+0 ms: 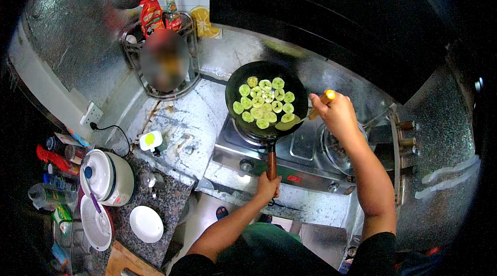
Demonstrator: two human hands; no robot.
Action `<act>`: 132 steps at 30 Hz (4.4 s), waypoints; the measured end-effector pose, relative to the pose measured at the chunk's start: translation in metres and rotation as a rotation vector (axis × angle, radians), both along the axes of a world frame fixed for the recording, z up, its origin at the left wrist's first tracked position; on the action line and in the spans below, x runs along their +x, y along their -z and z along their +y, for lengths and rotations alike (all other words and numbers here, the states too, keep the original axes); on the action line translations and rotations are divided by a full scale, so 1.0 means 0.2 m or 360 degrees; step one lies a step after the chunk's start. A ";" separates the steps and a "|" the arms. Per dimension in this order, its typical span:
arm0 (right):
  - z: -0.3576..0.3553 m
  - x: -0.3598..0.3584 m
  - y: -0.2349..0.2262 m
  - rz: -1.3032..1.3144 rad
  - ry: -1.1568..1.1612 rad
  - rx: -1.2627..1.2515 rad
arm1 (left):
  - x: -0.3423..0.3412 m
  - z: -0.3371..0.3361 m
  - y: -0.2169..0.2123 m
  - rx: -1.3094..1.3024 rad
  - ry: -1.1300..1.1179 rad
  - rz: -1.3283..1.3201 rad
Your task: The person fries sliced vegetables in a pan over a stove and flips them with a spatula.
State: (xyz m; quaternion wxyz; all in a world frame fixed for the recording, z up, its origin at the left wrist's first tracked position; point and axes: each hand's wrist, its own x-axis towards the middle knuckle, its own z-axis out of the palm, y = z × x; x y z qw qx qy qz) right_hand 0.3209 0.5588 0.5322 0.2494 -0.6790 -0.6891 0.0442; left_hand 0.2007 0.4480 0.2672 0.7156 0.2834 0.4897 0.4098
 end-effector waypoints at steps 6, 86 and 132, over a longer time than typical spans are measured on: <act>0.01 0.00 -0.03 0.0050 -0.0016 -0.0144 | -0.05 0.00 -0.02 0.0017 0.0021 0.0088; 0.04 0.25 0.71 0.2008 -0.0155 0.0067 | -0.16 0.02 -0.08 0.0073 0.0158 0.0366; 0.57 -0.14 -0.04 0.1240 -0.0052 -0.0327 | -0.20 0.03 0.02 0.0128 0.0269 0.0281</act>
